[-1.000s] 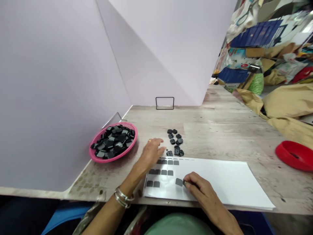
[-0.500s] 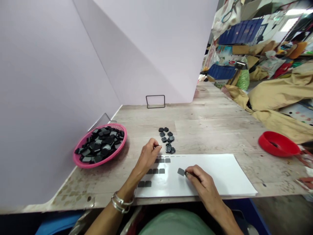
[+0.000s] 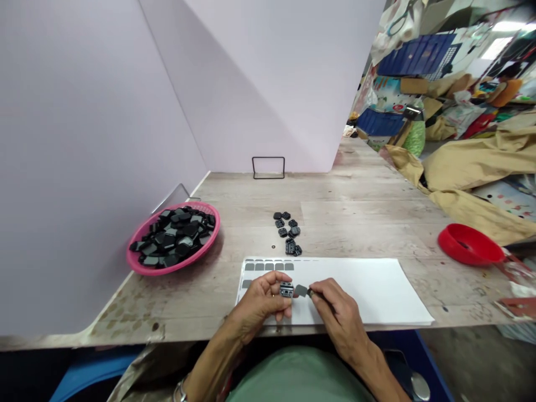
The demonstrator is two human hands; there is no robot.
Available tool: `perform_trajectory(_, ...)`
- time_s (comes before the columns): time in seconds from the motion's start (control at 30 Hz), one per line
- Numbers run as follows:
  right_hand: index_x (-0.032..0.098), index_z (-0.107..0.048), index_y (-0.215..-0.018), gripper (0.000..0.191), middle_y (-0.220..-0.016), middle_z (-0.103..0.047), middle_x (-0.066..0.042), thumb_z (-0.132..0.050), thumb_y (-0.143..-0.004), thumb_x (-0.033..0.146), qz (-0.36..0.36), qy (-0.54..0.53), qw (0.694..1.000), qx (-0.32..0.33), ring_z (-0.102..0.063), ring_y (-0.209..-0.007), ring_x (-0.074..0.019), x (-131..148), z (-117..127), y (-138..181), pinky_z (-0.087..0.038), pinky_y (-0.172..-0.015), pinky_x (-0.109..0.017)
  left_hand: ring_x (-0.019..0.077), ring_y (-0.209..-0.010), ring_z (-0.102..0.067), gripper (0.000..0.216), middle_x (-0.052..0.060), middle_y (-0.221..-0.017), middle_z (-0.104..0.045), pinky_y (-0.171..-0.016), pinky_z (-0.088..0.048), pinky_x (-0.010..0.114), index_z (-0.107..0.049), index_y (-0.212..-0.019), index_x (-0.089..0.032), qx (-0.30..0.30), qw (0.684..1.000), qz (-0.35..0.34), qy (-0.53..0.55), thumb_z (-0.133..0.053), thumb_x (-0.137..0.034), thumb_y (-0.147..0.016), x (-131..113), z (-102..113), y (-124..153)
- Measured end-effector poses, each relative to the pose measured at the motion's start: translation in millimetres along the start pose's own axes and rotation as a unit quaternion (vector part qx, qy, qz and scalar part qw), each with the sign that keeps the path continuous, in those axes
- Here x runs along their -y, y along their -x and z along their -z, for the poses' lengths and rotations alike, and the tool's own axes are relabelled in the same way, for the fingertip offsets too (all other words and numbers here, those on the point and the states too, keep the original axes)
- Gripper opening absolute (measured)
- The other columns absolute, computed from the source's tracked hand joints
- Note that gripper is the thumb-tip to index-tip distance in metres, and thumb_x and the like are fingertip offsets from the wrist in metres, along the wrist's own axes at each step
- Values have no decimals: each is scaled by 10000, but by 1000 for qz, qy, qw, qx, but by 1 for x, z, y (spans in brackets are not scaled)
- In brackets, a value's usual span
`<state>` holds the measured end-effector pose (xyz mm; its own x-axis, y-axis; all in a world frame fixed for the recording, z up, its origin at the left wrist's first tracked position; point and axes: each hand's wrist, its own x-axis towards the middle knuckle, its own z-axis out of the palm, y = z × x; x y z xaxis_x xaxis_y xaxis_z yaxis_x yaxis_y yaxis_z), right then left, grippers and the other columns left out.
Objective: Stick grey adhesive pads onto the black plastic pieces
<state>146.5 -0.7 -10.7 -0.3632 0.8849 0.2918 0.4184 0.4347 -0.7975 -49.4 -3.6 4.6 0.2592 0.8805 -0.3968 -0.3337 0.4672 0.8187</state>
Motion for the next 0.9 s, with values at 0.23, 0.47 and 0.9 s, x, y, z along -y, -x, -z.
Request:
perform_trajectory(0.23,189,-569,-980,207,-845,-582,-53,-366,-940,187,41,83,996,4,-554,-774,-164,9,-7,-2,-455,-694,-285,96,-480,-602,373,13,-711,-661,-385,-397,148,-553,-921,-149,20,1000,19,-11,-755,-141,-607,1,-4,2)
perform_trajectory(0.47,190,-558,-987,205,-851,-565,-53,-376,-912,136,49,95,994,36,-534,-783,-174,9,-8,-2,-444,-706,-298,99,-479,-607,361,26,-715,-672,-385,-399,142,-545,-946,-137,40,999,36,-8,-672,-52,-619,5,-1,1)
perform_trajectory(0.9,191,-547,-985,199,-845,-546,-49,-369,-915,135,41,83,994,49,-515,-771,-172,8,-9,-1,-430,-696,-297,98,-471,-599,387,64,-774,-688,-386,-409,155,-543,-964,-124,37,998,43,-18,-653,-48,-600,7,0,-2)
